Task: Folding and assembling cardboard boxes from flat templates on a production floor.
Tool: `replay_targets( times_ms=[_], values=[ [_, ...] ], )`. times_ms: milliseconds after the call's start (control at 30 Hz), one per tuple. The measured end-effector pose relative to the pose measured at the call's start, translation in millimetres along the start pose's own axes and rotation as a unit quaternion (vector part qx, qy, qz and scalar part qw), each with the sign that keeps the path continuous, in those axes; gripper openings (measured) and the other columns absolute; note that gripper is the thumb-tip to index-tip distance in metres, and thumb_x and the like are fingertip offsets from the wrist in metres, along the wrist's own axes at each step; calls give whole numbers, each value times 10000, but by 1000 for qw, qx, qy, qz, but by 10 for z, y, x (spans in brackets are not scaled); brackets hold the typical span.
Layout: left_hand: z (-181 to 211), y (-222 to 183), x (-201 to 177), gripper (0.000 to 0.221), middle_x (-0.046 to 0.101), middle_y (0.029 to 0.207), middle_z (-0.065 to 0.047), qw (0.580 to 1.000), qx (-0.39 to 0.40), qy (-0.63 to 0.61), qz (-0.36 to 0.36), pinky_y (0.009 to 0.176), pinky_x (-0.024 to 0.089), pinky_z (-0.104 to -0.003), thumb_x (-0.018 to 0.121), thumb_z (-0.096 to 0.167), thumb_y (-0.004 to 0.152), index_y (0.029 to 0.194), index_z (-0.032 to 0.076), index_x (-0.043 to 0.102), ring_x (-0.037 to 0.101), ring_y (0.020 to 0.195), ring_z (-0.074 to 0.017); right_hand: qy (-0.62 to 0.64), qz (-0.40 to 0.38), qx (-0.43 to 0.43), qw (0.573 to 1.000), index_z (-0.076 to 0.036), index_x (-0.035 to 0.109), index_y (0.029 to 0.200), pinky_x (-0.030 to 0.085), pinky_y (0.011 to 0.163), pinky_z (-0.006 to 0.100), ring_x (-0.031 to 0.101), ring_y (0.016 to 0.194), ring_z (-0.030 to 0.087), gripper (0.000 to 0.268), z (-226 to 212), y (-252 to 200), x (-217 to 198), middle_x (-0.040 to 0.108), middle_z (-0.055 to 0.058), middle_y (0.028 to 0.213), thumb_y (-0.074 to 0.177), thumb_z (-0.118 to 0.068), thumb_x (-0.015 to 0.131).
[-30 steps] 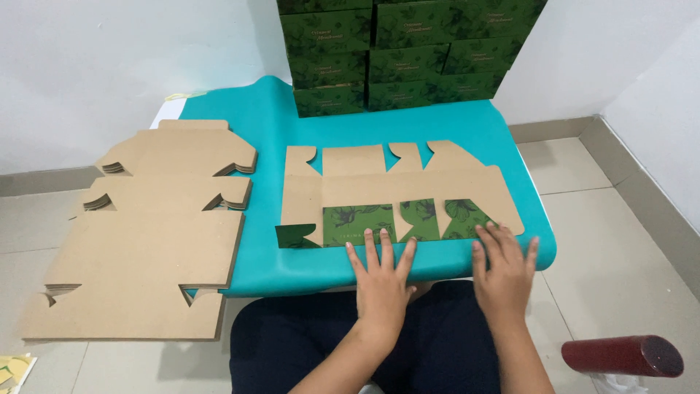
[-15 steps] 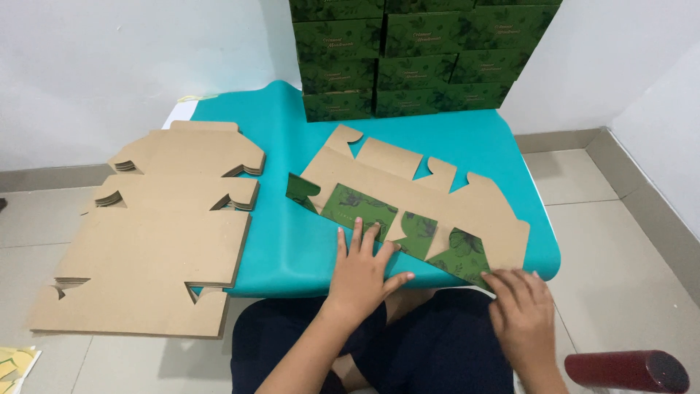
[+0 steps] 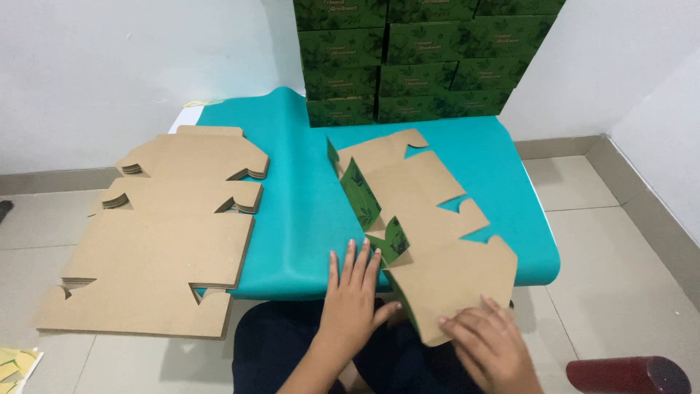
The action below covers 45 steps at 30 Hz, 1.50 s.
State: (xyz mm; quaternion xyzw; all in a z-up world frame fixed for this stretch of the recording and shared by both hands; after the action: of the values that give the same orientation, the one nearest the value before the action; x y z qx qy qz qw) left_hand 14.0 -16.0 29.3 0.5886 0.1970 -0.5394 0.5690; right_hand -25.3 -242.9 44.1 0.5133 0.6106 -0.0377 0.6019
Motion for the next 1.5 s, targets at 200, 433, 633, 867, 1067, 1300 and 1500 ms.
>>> replay_targets(
  times_ms=[200, 433, 633, 867, 1067, 1300, 1500],
  values=[
    [186, -543, 48, 765, 361, 1472, -209, 987, 9, -125, 96, 1130, 124, -647, 691, 60, 741, 1410, 92, 322, 298, 1399, -406, -80, 8, -73, 994, -86, 574, 1234, 358, 1024, 440, 513, 916, 154, 516, -351, 141, 312, 555, 2, 939, 729, -140, 663],
    [122, -445, -136, 401, 620, 1276, -72, 968, 20, -221, 113, 1124, 182, -575, 599, 52, 816, 1207, 16, 520, 511, 1272, -275, -88, 24, -106, 990, -75, 571, 1248, 416, 935, 397, 474, 865, 179, 501, -507, 377, 437, 496, 16, 925, 767, -162, 680],
    [40, -424, -173, 398, 657, 1207, -93, 957, 60, -246, 143, 1057, 432, -485, 677, 77, 826, 1165, 142, 478, 575, 1212, -308, -87, 51, -71, 992, -124, 623, 1119, 356, 1033, 449, 546, 1073, 203, 356, -492, 385, 493, 575, 36, 1153, 776, -204, 680],
    [51, -443, -183, 215, 685, 1158, -52, 971, 44, -201, 118, 1034, 431, -459, 592, 208, 852, 1038, 203, 701, 600, 1162, -245, -144, -29, -38, 988, -81, 494, 1311, 246, 1115, 469, 380, 1332, 275, 543, -511, 481, 522, 455, 91, 1407, 793, -223, 575],
    [44, -392, -366, 179, 682, 1143, -55, 974, 69, -167, 136, 970, 501, -390, 623, 158, 832, 977, 126, 722, 623, 1123, -222, -169, -44, -65, 982, -80, 465, 1323, 151, 1139, 552, 317, 1386, 297, 528, -446, 446, 566, 420, 74, 1452, 820, -231, 511],
    [-62, -395, -470, 168, 718, 1063, 20, 979, 89, -155, 100, 990, 469, -398, 589, 184, 851, 944, 142, 722, 631, 1105, -195, -175, -34, -55, 982, -125, 513, 1289, 164, 1148, 545, 383, 1350, 231, 474, -307, 355, 386, 519, -10, 1369, 828, -231, 489],
    [-77, -411, -447, 122, 733, 1014, 15, 978, 67, -173, 95, 971, 496, -381, 653, 172, 794, 889, 145, 725, 648, 1074, -193, -166, -44, -36, 984, -145, 480, 1319, 127, 1170, 525, 363, 1366, 204, 496, -190, 229, 311, 507, -19, 1382, 829, -221, 498]
  ],
)
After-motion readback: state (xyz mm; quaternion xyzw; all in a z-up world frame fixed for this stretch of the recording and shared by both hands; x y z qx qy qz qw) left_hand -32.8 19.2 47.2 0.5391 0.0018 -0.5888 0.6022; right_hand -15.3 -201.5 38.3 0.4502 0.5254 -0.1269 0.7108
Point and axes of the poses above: each hand's wrist, its own y-axis towards the middle knuckle, its own x-axis out of the palm, z = x × y, the point moved 2 cm from there along y, towards the middle knuckle
